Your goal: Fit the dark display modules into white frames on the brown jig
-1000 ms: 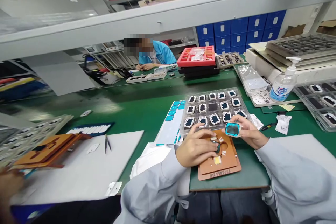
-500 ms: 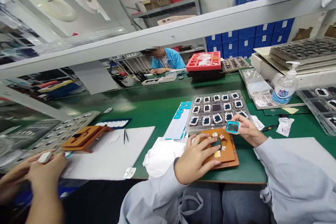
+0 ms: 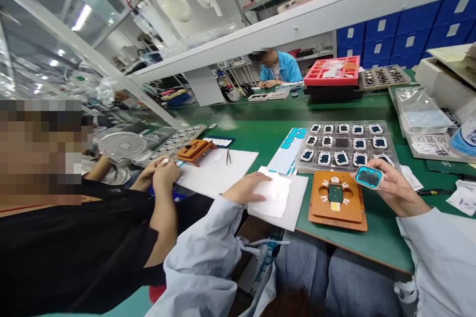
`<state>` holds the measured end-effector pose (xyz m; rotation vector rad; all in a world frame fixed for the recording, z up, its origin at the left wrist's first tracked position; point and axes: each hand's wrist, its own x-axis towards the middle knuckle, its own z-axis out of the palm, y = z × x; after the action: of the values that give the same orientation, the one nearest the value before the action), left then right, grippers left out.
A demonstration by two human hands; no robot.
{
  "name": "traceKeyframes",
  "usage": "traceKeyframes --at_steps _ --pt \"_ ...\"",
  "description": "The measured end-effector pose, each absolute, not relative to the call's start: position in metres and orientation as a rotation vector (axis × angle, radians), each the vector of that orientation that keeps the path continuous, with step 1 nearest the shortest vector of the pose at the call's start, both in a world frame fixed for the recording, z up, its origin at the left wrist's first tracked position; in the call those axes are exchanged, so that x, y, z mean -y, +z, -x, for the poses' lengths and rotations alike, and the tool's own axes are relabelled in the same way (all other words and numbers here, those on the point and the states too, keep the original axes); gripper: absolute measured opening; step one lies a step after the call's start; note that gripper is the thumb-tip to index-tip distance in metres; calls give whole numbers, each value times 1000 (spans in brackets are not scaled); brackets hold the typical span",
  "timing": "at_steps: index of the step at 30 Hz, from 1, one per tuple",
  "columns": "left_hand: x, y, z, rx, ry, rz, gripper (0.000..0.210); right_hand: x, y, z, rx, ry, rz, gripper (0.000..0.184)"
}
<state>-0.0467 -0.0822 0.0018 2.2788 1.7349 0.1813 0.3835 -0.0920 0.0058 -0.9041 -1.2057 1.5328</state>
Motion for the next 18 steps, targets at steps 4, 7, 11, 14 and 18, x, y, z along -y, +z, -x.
traceKeyframes --at_steps 4,7,11,14,18 --pt "78 -1 56 -1528 112 -2295 39 93 6 -383 1162 1534 883 59" --pt "78 6 61 -1432 80 -2306 25 94 5 -383 1150 1559 891 59" --pt "75 18 62 -1360 20 -2312 14 94 4 -383 1147 1556 908 59" --pt "67 30 58 -1346 -34 -2311 20 94 3 -383 1131 1549 910 59" --pt "48 50 28 -1416 8 -2343 29 91 -1 -384 1144 1560 907 57"
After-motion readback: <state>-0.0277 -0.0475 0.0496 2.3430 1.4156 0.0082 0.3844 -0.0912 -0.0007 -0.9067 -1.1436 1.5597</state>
